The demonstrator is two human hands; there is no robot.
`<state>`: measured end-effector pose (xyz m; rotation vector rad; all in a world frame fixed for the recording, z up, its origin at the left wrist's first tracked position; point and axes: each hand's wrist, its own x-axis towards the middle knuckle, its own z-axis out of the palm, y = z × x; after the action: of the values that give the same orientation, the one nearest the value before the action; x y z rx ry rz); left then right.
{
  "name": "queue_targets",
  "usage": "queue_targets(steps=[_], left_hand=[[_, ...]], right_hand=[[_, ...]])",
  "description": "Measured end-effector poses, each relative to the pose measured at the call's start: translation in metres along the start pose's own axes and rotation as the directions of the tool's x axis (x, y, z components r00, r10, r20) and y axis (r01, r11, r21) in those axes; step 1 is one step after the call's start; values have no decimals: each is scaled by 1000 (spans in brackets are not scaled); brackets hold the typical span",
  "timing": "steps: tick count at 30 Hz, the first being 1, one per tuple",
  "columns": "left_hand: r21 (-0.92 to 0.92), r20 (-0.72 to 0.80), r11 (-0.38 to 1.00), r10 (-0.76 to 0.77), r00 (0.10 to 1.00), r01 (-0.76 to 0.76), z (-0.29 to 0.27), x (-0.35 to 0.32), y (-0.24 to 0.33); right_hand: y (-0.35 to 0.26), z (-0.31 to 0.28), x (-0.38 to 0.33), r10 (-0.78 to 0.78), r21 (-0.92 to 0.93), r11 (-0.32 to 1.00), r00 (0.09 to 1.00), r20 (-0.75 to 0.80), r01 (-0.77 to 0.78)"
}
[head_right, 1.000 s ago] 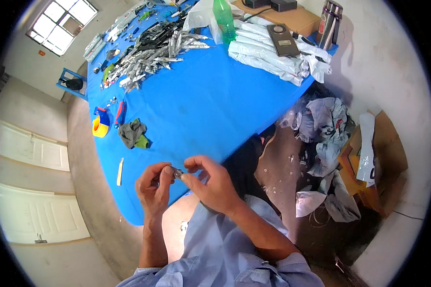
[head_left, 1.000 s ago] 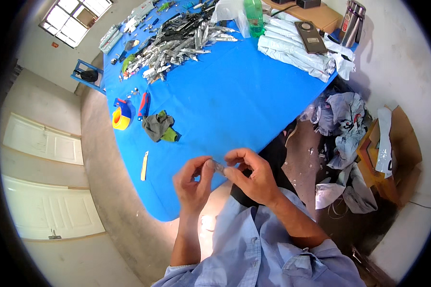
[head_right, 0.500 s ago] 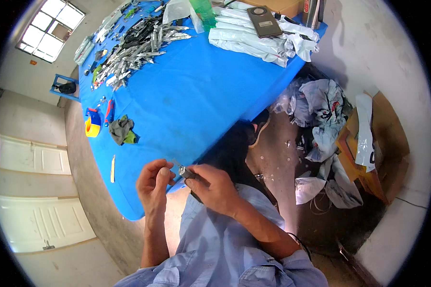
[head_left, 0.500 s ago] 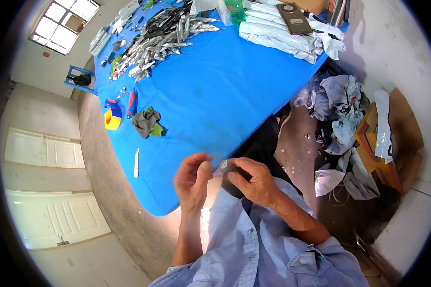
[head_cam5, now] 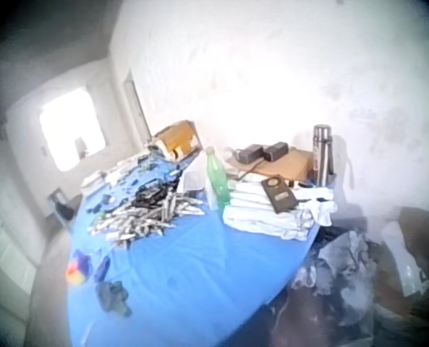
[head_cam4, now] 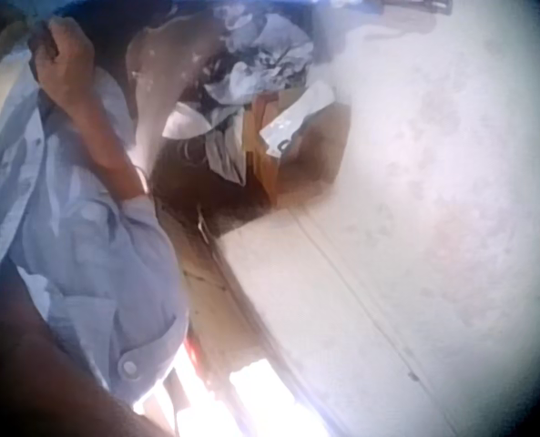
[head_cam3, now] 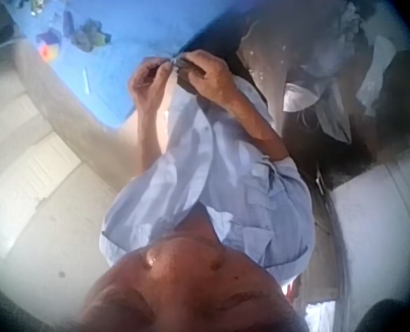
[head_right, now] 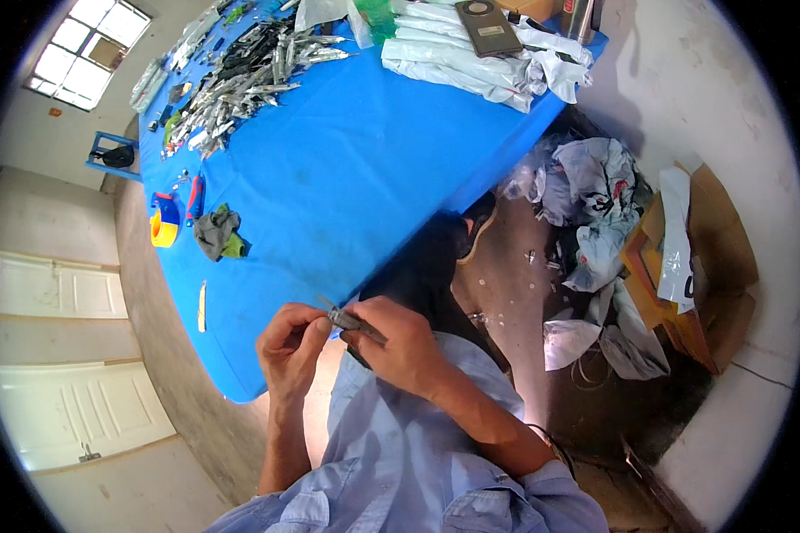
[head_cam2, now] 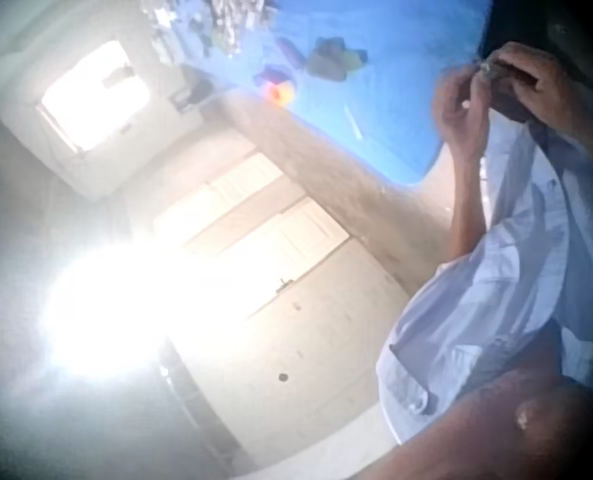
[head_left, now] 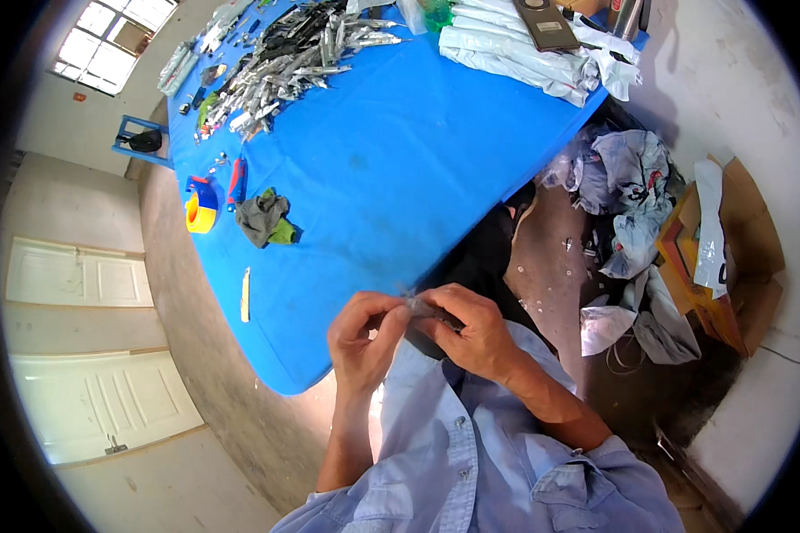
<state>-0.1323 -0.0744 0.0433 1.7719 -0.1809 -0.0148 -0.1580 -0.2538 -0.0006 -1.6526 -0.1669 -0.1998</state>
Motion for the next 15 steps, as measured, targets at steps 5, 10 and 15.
queue_targets(steps=[5, 10, 15], left_hand=[[-66, -33, 988, -142, 989, 139, 0, -3, -1], [-116, -64, 991, -78, 995, 70, 10, -3, -3], [58, -62, 998, 3, 998, 1, 11, -4, -9]], right_hand=[[-2, 5, -2, 7, 50, 999, 1000, 11, -8], [-2, 8, -4, 48, 58, 997, 999, 7, -48], [1, 9, -5, 19, 7, 1000, 999, -31, -19]])
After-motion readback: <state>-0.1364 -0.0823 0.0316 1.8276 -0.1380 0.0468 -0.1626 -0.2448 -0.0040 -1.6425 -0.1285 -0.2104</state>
